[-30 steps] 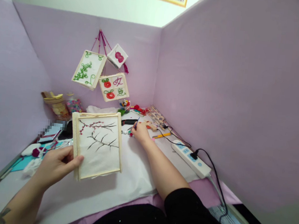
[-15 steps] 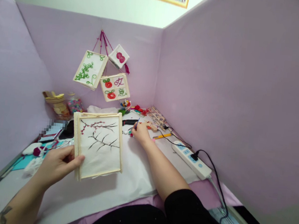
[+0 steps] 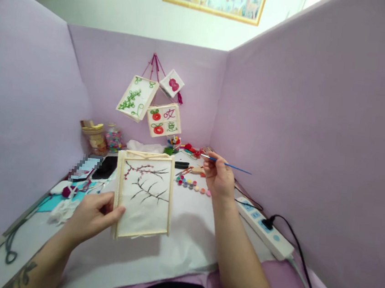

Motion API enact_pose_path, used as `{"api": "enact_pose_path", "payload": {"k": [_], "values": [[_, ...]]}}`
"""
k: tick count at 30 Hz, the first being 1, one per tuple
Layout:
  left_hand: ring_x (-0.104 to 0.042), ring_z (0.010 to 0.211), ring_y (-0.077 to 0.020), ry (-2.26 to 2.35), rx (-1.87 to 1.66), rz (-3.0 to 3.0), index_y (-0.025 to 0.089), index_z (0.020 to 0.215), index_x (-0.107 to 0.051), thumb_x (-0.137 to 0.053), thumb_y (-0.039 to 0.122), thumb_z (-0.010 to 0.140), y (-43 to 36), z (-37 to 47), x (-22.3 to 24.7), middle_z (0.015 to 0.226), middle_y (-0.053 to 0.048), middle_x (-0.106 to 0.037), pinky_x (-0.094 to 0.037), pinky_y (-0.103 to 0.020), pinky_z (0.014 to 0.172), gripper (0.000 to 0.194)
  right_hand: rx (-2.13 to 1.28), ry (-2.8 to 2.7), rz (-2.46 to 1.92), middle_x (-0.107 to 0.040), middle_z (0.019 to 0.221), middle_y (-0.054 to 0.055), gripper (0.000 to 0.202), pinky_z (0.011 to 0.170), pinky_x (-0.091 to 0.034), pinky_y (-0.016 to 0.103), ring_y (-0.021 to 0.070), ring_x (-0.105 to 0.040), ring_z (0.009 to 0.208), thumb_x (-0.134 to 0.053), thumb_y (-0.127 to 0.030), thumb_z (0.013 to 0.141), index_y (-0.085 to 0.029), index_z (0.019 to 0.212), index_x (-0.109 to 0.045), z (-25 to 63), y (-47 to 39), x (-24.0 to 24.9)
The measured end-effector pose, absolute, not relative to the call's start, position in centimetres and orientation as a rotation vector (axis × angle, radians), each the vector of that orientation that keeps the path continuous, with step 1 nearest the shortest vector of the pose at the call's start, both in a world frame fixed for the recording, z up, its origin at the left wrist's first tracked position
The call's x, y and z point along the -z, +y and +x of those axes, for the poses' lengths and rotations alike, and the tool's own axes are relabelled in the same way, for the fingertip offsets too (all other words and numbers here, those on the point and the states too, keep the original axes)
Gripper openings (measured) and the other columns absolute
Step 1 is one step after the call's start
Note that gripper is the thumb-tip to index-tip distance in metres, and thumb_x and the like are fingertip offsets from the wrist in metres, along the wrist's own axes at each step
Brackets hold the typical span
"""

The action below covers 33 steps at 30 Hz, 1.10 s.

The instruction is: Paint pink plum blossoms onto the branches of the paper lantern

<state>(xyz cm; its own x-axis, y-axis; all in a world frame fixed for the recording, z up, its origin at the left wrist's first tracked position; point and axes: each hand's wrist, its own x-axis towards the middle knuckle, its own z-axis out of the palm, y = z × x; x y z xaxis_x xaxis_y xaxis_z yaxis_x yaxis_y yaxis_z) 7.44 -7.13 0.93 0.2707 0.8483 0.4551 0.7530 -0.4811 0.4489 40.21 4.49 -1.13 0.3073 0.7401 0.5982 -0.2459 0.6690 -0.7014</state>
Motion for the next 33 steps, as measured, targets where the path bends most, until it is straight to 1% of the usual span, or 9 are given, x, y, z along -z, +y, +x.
{"api": "enact_pose_path", "payload": {"k": [2, 4, 7, 9, 12, 14, 18, 20, 33], "values": [[-0.040, 0.042, -0.0091, 1.513, -0.997, 2.392, 0.022, 0.052, -0.036, -0.053, 0.037, 0.081, -7.3, 7.5, -0.9, 0.046, 0.005, -0.042, -0.030, -0.021, 0.044, 0.037, -0.712, -1.106, -0.507, -0.071, 0.071, 0.003, 0.042, 0.042, -0.048, 0.023, 0.0122, -0.062, 0.053, -0.067, -0.062, 0.084, -0.021, 0.095, -0.071, 39.3, 2.3, 0.1], [-0.040, 0.043, -0.0093, 1.503, -0.993, 2.397, 0.022, 0.053, -0.037, -0.054, 0.037, 0.081, -7.4, 7.5, -0.9, 0.046, 0.005, -0.043, -0.030, -0.021, 0.044, 0.036, -0.726, -1.181, -0.501, -0.072, 0.071, 0.003, 0.039, 0.042, -0.051, 0.024, 0.0130, -0.063, 0.052, -0.068, -0.060, 0.086, -0.023, 0.096, -0.072, 37.8, 0.1, -0.7], [-0.041, 0.043, -0.0089, 1.484, -0.984, 2.397, 0.021, 0.053, -0.038, -0.055, 0.036, 0.082, -7.5, 7.4, -0.7, 0.046, 0.005, -0.044, -0.030, -0.021, 0.044, 0.036, -0.737, -1.236, -0.472, -0.074, 0.073, 0.001, 0.022, 0.045, -0.053, 0.025, 0.0134, -0.065, 0.054, -0.077, -0.042, 0.084, -0.024, 0.095, -0.074, 35.1, -2.7, -1.3], [-0.041, 0.043, -0.0086, 1.476, -0.982, 2.395, 0.021, 0.053, -0.039, -0.055, 0.036, 0.082, -7.6, 7.4, -0.6, 0.046, 0.005, -0.045, -0.030, -0.020, 0.045, 0.036, -0.708, -1.264, -0.472, -0.074, 0.078, 0.001, 0.012, 0.048, -0.054, 0.024, 0.0120, -0.065, 0.055, -0.076, -0.033, 0.086, -0.025, 0.094, -0.073, 33.6, -3.8, -1.4], [-0.041, 0.043, -0.0085, 1.468, -0.974, 2.389, 0.021, 0.054, -0.040, -0.056, 0.035, 0.082, -7.6, 7.5, -0.6, 0.047, 0.005, -0.045, -0.031, -0.020, 0.045, 0.035, -0.605, -1.325, -0.521, -0.073, 0.080, 0.000, 0.005, 0.048, -0.052, 0.023, 0.0099, -0.062, 0.053, -0.070, -0.027, 0.090, -0.024, 0.094, -0.070, 31.9, -4.5, -0.9], [-0.042, 0.043, -0.0084, 1.462, -0.968, 2.383, 0.021, 0.054, -0.041, -0.056, 0.035, 0.081, -7.6, 7.6, -0.7, 0.048, 0.005, -0.046, -0.031, -0.020, 0.045, 0.034, -0.486, -1.355, -0.567, -0.071, 0.080, 0.000, 0.003, 0.051, -0.053, 0.024, 0.0113, -0.064, 0.058, -0.066, -0.025, 0.092, -0.023, 0.094, -0.068, 31.3, -4.6, -0.4], [-0.041, 0.043, -0.0080, 1.435, -0.949, 2.382, 0.021, 0.054, -0.042, -0.056, 0.035, 0.081, -7.7, 7.7, -0.8, 0.048, 0.006, -0.045, -0.030, -0.020, 0.045, 0.033, -0.173, -1.362, -0.631, -0.071, 0.084, 0.001, 0.008, 0.067, -0.058, 0.029, 0.0157, -0.070, 0.073, -0.063, -0.018, 0.089, -0.024, 0.094, -0.065, 30.6, -4.6, 0.7], [-0.040, 0.043, -0.0079, 1.421, -0.941, 2.383, 0.021, 0.054, -0.042, -0.056, 0.035, 0.080, -7.8, 7.7, -0.8, 0.048, 0.006, -0.044, -0.030, -0.020, 0.045, 0.033, -0.074, -1.372, -0.637, -0.071, 0.085, 0.001, 0.012, 0.071, -0.059, 0.030, 0.0164, -0.071, 0.076, -0.063, -0.014, 0.087, -0.024, 0.095, -0.064, 30.5, -4.5, 1.0], [-0.040, 0.043, -0.0075, 1.373, -0.946, 2.424, 0.020, 0.054, -0.043, -0.058, 0.032, 0.080, -7.8, 7.5, -0.4, 0.049, 0.006, -0.043, -0.030, -0.019, 0.045, 0.033, 0.047, -1.428, -0.592, -0.069, 0.081, 0.000, 0.018, 0.065, -0.059, 0.028, 0.0150, -0.069, 0.072, -0.061, -0.009, 0.086, -0.025, 0.095, -0.062, 30.2, -4.6, 1.0]]}}
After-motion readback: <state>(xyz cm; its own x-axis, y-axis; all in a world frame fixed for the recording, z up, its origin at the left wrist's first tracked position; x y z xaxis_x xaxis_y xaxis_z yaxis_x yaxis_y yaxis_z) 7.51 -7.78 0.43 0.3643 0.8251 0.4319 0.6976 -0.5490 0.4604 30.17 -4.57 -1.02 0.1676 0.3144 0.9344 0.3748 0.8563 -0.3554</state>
